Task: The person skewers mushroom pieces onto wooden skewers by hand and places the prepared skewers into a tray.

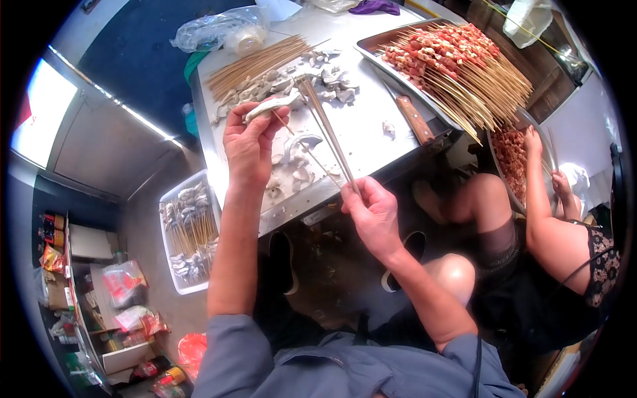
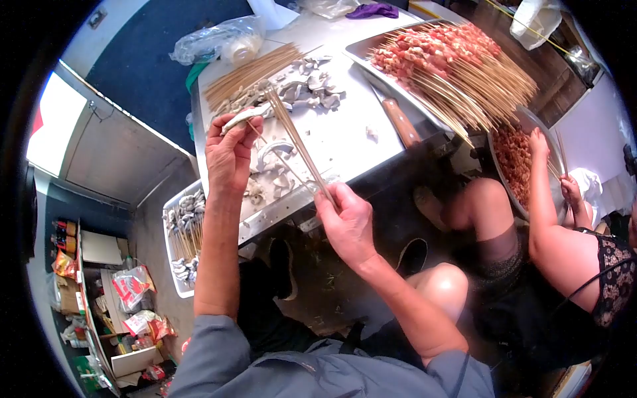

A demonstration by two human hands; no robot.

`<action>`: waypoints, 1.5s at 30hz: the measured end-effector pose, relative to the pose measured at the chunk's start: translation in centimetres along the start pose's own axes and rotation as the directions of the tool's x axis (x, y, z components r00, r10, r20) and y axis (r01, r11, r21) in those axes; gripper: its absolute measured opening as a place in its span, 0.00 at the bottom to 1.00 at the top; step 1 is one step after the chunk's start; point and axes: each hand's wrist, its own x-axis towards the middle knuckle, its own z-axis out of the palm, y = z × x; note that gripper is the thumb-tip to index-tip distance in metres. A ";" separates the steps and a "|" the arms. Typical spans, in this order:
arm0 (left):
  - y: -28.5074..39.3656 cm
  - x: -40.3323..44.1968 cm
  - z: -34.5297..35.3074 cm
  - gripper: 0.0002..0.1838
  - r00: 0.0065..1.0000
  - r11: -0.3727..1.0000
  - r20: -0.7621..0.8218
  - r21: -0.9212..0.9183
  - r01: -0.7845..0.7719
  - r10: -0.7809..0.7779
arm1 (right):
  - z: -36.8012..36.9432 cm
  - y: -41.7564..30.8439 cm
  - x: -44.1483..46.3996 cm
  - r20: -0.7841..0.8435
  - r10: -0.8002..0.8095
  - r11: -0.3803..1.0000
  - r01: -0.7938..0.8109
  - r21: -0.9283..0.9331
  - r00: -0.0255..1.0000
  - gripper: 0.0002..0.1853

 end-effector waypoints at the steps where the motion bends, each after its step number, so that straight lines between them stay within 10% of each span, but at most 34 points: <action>1: 0.0 -0.1 0.1 0.10 1.000 0.999 0.008 0.017 -0.027 0.027 | 0.0 0.0 0.0 0.006 0.002 1.000 -0.002 0.006 1.000 0.09; 15: 0.5 -1.0 2.0 0.04 0.999 0.999 0.052 -0.039 -0.001 0.003 | 0.0 -0.1 0.0 -0.020 -0.044 0.999 0.044 0.000 0.999 0.07; 31: -0.8 -2.6 1.5 0.05 0.946 0.892 0.038 0.348 0.290 -0.322 | -0.1 0.4 -0.1 -0.068 -0.068 0.996 0.064 -0.059 0.995 0.05; 37: -0.7 -1.2 2.9 0.07 0.974 0.861 0.097 0.491 0.130 -0.202 | -0.4 -0.4 0.5 -0.080 -0.060 0.998 0.062 0.018 0.995 0.06; 40: -1.5 2.8 0.8 0.08 0.997 0.708 0.065 0.706 -0.016 -0.043 | -0.2 -0.4 0.6 -0.086 -0.050 0.998 0.054 0.040 0.995 0.06; 45: -3.1 8.0 0.2 0.14 0.984 -0.043 0.177 0.983 -0.176 0.025 | -0.7 -0.5 0.8 -0.079 -0.022 0.999 0.024 0.026 0.997 0.06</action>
